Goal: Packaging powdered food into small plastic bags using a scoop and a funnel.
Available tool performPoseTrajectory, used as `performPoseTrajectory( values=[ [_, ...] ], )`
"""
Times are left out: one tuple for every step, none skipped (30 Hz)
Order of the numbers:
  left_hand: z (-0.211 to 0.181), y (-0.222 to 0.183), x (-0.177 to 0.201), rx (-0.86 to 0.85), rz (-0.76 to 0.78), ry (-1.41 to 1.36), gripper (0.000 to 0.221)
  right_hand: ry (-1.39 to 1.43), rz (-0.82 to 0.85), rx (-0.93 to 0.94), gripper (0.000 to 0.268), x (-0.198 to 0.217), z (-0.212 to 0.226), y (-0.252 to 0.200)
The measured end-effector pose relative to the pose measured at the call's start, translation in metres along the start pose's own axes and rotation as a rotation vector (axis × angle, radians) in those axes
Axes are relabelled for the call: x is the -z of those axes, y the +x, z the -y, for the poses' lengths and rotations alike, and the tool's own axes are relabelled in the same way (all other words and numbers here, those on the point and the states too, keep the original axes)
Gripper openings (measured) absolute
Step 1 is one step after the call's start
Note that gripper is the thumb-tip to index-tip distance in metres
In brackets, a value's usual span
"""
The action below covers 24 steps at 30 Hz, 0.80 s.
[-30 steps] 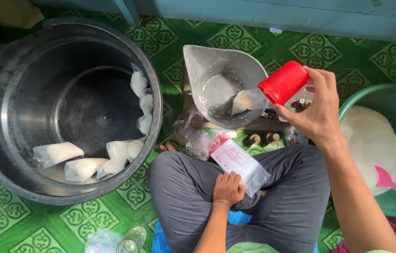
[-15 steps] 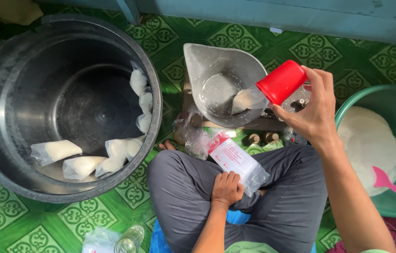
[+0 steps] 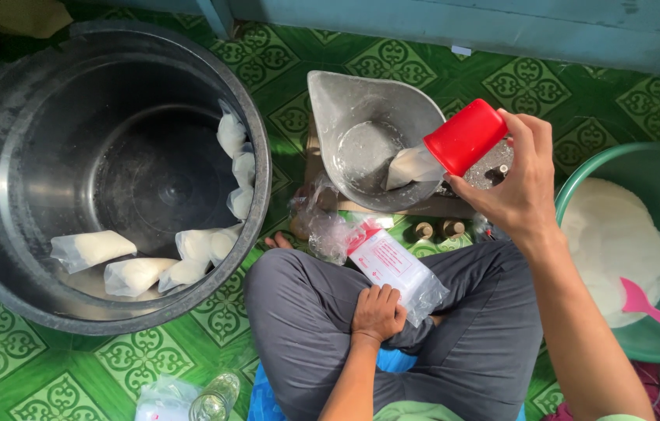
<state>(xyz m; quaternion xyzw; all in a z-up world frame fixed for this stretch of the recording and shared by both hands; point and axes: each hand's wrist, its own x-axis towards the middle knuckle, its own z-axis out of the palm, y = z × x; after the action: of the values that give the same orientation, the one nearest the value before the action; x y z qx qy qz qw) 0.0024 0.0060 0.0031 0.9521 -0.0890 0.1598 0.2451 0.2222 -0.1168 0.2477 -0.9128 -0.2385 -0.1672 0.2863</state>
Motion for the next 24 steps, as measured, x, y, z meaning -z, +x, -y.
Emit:
performPoseTrajectory(
  values=[
    [0.002,0.0,-0.005,0.001,0.0,0.001,0.014,0.001,0.0,0.001,0.085,-0.002,-0.004,-0.001],
    [0.004,0.0,-0.009,-0.032,-0.081,0.037,0.01,0.062,-0.011,-0.039,0.087,-0.004,-0.008,-0.002],
    [0.005,0.001,-0.014,-0.064,-0.163,0.073,0.006,0.124,-0.021,-0.078,0.09,-0.006,-0.013,-0.004],
    [0.005,0.0,-0.015,-0.064,-0.163,0.074,0.006,0.124,-0.021,-0.078,0.09,-0.007,-0.014,-0.005],
    [0.006,0.0,-0.015,-0.064,-0.162,0.077,0.007,0.148,-0.027,-0.107,0.09,-0.008,-0.016,-0.006],
    [0.006,0.0,-0.015,-0.065,-0.16,0.081,0.007,0.171,-0.034,-0.138,0.089,-0.009,-0.018,-0.007],
    [0.006,-0.001,-0.016,-0.066,-0.159,0.081,0.007,0.171,-0.035,-0.139,0.089,-0.01,-0.023,-0.009],
    [0.006,-0.001,-0.016,-0.067,-0.156,0.083,0.007,0.207,-0.034,-0.175,0.088,-0.011,-0.029,-0.012],
    [0.006,-0.001,-0.016,-0.068,-0.153,0.084,0.007,0.243,-0.033,-0.212,0.086,-0.011,-0.034,-0.015],
    [0.006,0.0,-0.016,-0.07,-0.152,0.085,0.007,0.243,-0.034,-0.213,0.086,-0.013,-0.038,-0.017],
    [0.006,0.0,-0.015,-0.071,-0.166,0.08,0.007,0.296,-0.036,-0.284,0.085,-0.014,-0.042,-0.019],
    [0.006,0.001,-0.015,-0.072,-0.179,0.075,0.006,0.349,-0.038,-0.355,0.083,-0.016,-0.046,-0.022],
    [0.006,0.002,-0.014,-0.074,-0.177,0.076,0.006,0.351,-0.039,-0.358,0.083,-0.017,-0.052,-0.025],
    [0.006,0.002,-0.014,-0.078,-0.181,0.074,0.006,0.405,-0.046,-0.407,0.08,-0.017,-0.057,-0.029],
    [0.006,0.003,-0.013,-0.081,-0.185,0.073,0.006,0.459,-0.053,-0.456,0.077,-0.017,-0.063,-0.033],
    [0.005,0.003,-0.012,-0.087,-0.182,0.071,0.006,0.459,-0.059,-0.461,0.077,-0.017,-0.066,-0.036],
    [0.005,0.004,-0.012,-0.083,-0.182,0.068,0.006,0.523,-0.058,-0.513,0.073,-0.017,-0.069,-0.039],
    [0.004,0.004,-0.011,-0.08,-0.181,0.065,0.006,0.588,-0.059,-0.566,0.07,-0.016,-0.073,-0.042],
    [0.004,0.004,-0.011,-0.087,-0.177,0.064,0.006,0.588,-0.066,-0.571,0.07,-0.011,-0.073,-0.045],
    [0.004,0.004,-0.011,-0.087,-0.178,0.066,0.007,0.612,-0.064,-0.604,0.067,-0.005,-0.073,-0.048],
    [0.004,0.003,-0.011,-0.086,-0.178,0.068,0.008,0.637,-0.063,-0.637,0.064,0.001,-0.074,-0.051],
    [0.002,0.002,-0.008,-0.097,-0.172,0.064,0.008,0.635,-0.073,-0.645,0.064,0.01,-0.072,-0.055],
    [0.0,0.0,-0.006,-0.045,-0.076,0.03,0.012,0.676,-0.071,-0.677,0.055,0.019,-0.071,-0.06],
    [-0.003,-0.001,-0.003,0.006,0.022,-0.006,0.016,0.715,-0.072,-0.711,0.049,0.03,-0.069,-0.065]
  ],
)
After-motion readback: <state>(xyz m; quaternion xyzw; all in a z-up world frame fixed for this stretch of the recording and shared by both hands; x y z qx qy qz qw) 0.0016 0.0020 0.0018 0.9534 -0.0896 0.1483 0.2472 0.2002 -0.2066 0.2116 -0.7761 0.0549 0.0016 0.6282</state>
